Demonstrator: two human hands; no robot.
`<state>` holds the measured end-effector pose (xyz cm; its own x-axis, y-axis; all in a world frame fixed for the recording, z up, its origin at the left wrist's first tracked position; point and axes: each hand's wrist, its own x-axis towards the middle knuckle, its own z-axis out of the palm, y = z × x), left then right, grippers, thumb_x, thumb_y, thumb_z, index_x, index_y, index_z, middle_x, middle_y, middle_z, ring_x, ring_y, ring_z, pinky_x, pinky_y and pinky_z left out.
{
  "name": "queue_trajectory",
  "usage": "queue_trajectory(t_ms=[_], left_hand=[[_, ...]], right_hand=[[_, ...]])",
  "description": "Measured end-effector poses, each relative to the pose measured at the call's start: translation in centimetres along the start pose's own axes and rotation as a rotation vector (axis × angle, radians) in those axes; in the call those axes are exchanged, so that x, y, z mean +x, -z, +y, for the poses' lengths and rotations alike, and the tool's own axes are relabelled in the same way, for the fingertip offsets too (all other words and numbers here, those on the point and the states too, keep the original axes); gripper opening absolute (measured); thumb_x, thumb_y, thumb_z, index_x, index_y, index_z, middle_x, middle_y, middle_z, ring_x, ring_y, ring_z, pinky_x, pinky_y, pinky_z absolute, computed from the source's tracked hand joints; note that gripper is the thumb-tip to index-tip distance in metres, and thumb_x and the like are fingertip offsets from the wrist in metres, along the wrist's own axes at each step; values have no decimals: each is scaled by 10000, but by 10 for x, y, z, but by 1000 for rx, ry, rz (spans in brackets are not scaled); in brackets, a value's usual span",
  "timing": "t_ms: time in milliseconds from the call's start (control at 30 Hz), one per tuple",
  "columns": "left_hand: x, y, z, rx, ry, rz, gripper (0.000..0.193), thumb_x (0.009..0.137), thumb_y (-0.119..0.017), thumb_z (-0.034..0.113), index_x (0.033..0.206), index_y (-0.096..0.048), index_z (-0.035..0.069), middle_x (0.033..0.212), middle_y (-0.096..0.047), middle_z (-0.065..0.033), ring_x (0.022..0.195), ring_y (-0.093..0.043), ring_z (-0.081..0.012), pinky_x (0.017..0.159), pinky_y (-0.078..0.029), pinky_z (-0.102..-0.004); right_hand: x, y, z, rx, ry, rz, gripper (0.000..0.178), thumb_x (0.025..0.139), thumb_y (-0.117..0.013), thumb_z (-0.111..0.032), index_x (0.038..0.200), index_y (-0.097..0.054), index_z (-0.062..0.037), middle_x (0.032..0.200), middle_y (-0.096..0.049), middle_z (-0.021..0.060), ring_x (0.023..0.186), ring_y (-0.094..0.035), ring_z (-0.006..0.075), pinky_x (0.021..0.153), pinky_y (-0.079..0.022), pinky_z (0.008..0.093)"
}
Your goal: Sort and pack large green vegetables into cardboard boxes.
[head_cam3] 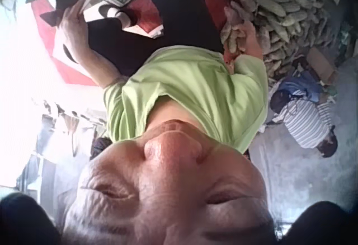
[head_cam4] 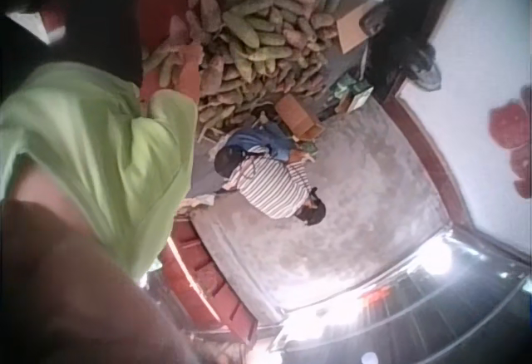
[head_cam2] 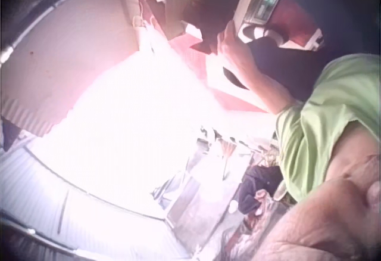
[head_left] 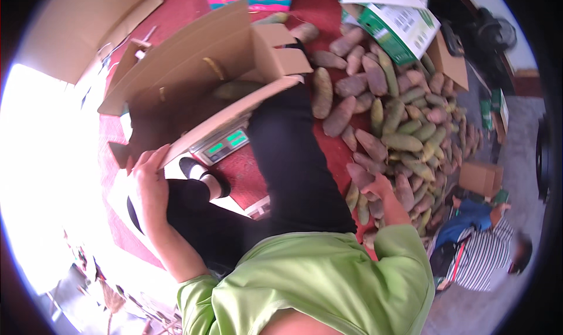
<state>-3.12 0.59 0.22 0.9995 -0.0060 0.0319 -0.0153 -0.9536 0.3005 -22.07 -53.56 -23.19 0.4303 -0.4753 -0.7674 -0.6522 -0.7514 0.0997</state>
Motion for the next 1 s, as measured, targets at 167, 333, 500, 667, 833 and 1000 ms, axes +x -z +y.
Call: queue_trajectory(t_ms=[167, 333, 500, 667, 833, 1000], left_hand=[[-3, 6, -1, 24, 18, -9, 361, 759, -558, -67, 1036, -702, 115, 944, -667, -87, 893, -640, -289, 1086, -327, -486], [-4, 9, -5, 26, 12, -23, 349, 770, -564, -35, 1044, -699, 134, 943, -666, -68, 917, -641, -275, 1083, -331, -486], [-3, 6, -6, 46, -6, -16, 333, 784, -559, -20, 1039, -695, 145, 916, -660, -52, 902, -640, -262, 1065, -349, -481], [-4, 8, -9, 51, -2, -21, 324, 792, -574, -20, 1051, -689, 137, 935, -655, -70, 906, -630, -288, 1042, -367, -469], [-1, 7, -11, 62, -42, -20, 314, 807, -549, 0, 1040, -694, 152, 909, -658, -50, 891, -637, -262, 1038, -373, -475], [-2, 8, -15, 50, -32, -42, 354, 782, -546, -6, 1059, -690, 161, 939, -660, -50, 915, -634, -270, 1027, -391, -455]], right_hand=[[-15, 53, -22, 284, 82, 95, 902, 496, -849, -273, 1270, -504, 33, 1210, -596, 192, 1133, -571, 335, 957, -460, 390], [-55, 149, -84, 704, 423, 271, 832, 520, -838, -211, 1238, -507, 48, 1141, -595, 129, 1072, -564, 230, 950, -432, 332], [-140, 254, -190, 444, 868, 458, 791, 517, -810, -181, 1232, -528, 7, 1159, -586, 112, 1098, -545, 214, 963, -416, 330], [-203, 293, -312, 25, 1200, 592, 726, 518, -779, -204, 1183, -556, -13, 1116, -589, 124, 1064, -566, 278, 947, -433, 361], [-211, 260, -423, -461, 1213, 451, 737, 511, -761, -291, 1172, -583, -18, 1138, -606, 157, 1081, -578, 319, 878, -490, 396], [-206, 197, -505, -748, 1180, 227, 534, 517, -809, -316, 957, -716, -30, 994, -691, 162, 967, -656, 312, 782, -534, 426]])
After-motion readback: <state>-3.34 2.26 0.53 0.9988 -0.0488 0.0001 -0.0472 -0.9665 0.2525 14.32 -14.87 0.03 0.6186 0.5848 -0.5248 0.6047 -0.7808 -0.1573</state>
